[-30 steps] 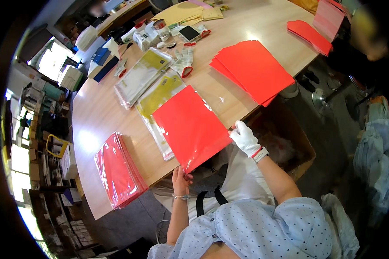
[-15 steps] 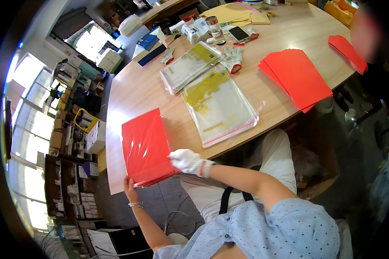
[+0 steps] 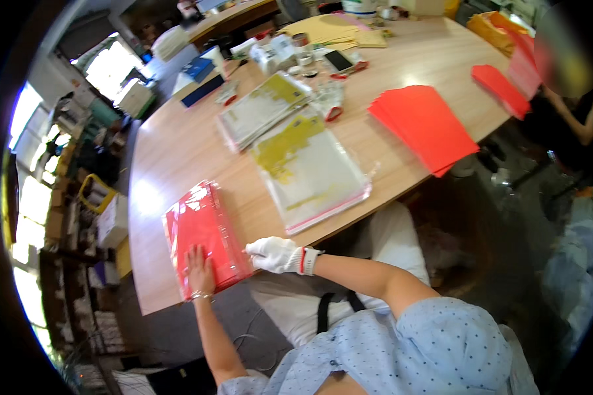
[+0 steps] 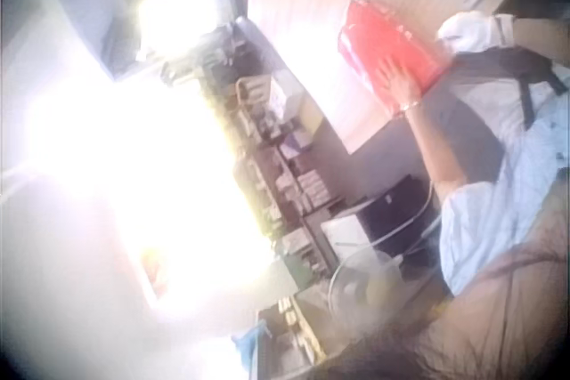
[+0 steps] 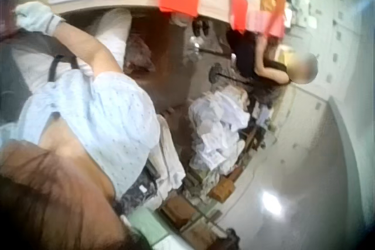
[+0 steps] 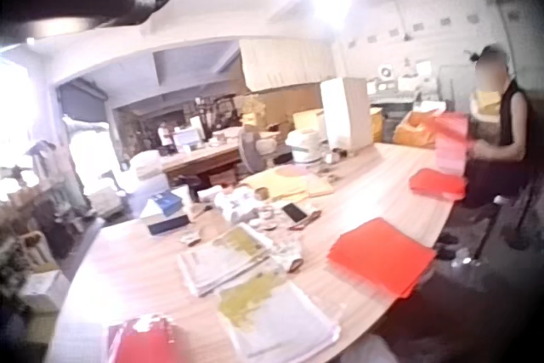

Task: The person sits at a table and repeatedly picks up red envelopes, places them into clear plastic sleeves, and stacks the packaged items. The person wears white gloves and handles the envelopes one by one, creating a growing pile of finished packages on the table.

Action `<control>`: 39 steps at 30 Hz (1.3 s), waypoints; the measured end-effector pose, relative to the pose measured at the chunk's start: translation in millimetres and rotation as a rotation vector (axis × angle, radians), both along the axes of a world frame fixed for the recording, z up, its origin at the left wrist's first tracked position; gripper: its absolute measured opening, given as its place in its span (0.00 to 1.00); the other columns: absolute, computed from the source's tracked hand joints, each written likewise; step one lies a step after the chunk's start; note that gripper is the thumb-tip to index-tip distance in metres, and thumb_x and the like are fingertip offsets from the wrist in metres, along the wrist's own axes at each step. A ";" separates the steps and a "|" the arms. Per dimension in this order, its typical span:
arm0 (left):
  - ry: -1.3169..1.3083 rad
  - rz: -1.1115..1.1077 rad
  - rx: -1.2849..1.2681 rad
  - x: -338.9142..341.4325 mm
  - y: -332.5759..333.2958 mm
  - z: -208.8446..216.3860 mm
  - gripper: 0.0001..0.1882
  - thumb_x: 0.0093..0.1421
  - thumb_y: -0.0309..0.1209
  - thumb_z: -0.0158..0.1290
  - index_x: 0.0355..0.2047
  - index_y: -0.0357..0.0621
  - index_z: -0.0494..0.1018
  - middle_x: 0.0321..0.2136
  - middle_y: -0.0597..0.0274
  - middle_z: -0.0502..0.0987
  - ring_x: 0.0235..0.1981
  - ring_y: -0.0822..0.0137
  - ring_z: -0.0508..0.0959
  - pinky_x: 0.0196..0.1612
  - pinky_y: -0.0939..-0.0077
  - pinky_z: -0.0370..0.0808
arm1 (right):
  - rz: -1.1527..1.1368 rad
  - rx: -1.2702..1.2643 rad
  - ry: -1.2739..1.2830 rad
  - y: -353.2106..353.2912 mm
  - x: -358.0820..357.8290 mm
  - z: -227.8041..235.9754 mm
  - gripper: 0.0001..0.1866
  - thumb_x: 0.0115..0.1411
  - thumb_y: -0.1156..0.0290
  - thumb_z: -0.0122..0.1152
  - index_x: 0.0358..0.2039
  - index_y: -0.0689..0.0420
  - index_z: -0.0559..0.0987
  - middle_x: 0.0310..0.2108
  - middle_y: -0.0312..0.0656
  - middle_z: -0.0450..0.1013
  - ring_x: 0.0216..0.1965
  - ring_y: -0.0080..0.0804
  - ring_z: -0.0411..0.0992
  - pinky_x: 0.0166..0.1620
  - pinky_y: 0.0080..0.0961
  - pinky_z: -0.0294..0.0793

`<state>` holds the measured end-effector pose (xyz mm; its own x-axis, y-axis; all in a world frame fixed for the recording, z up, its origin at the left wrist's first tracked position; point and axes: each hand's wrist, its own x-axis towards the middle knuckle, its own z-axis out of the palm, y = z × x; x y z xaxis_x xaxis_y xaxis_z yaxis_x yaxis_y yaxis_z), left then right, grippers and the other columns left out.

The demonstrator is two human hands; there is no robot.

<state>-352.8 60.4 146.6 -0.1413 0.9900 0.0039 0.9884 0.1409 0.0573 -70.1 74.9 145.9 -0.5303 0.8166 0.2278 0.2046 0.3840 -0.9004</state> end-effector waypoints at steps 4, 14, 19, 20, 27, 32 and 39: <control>0.009 0.016 0.004 -1.0 -4.3 -4.9 0.27 0.64 0.44 0.38 0.62 0.55 0.55 0.66 0.67 0.47 0.67 0.58 0.44 0.59 0.36 0.43 | -0.225 0.200 -0.249 1.3 156.2 5.5 0.08 0.53 0.70 0.53 0.32 0.60 0.75 0.27 0.50 0.72 0.32 0.48 0.72 0.35 0.33 0.71; -0.206 -0.118 0.649 40.3 -13.4 20.5 0.21 0.62 0.36 0.44 0.52 0.38 0.64 0.54 0.53 0.66 0.56 0.53 0.65 0.55 0.53 0.60 | -0.717 0.333 -0.762 -9.8 406.8 24.6 0.14 0.48 0.70 0.59 0.37 0.59 0.74 0.38 0.46 0.73 0.42 0.43 0.71 0.47 0.32 0.70; -0.808 -0.406 0.288 190.6 -7.1 51.9 0.09 0.52 0.20 0.51 0.34 0.38 0.74 0.32 0.54 0.78 0.36 0.59 0.78 0.40 0.68 0.73 | -0.753 0.238 -0.561 -2.3 421.6 33.8 0.07 0.53 0.72 0.56 0.33 0.58 0.75 0.29 0.44 0.75 0.33 0.42 0.73 0.36 0.32 0.74; -0.836 -0.490 0.245 212.0 0.8 30.0 0.10 0.51 0.20 0.51 0.35 0.39 0.74 0.31 0.54 0.78 0.35 0.58 0.78 0.39 0.68 0.73 | -0.766 0.323 -0.631 -5.1 416.1 36.1 0.06 0.53 0.71 0.56 0.32 0.57 0.75 0.28 0.43 0.74 0.33 0.41 0.73 0.35 0.32 0.73; -0.041 -0.504 0.146 334.1 56.8 -35.4 0.07 0.52 0.28 0.50 0.31 0.41 0.74 0.35 0.56 0.73 0.39 0.57 0.75 0.40 0.65 0.74 | -0.525 0.562 -0.728 -82.1 348.5 50.2 0.10 0.43 0.70 0.63 0.26 0.58 0.73 0.33 0.43 0.72 0.37 0.40 0.71 0.41 0.31 0.71; 0.003 -0.609 0.134 327.0 73.8 -35.8 0.06 0.51 0.28 0.49 0.28 0.42 0.74 0.31 0.57 0.72 0.37 0.58 0.74 0.39 0.65 0.74 | -1.222 -0.243 0.718 -135.8 419.3 -85.9 0.10 0.60 0.61 0.54 0.36 0.54 0.72 0.33 0.35 0.71 0.34 0.29 0.70 0.37 0.27 0.71; -0.241 -0.639 0.102 273.5 75.1 -38.4 0.08 0.52 0.26 0.47 0.29 0.37 0.74 0.34 0.54 0.73 0.39 0.53 0.74 0.42 0.64 0.74 | -1.147 -0.492 0.708 -75.8 407.7 -13.9 0.08 0.61 0.62 0.50 0.27 0.50 0.69 0.16 0.31 0.64 0.11 0.21 0.59 0.14 0.21 0.60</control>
<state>-79.4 135.4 108.2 0.4610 0.8758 0.1429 0.8337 -0.4826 0.2683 337.6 -0.9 132.0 0.5666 0.7800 -0.2658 -0.3571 -0.0583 -0.9322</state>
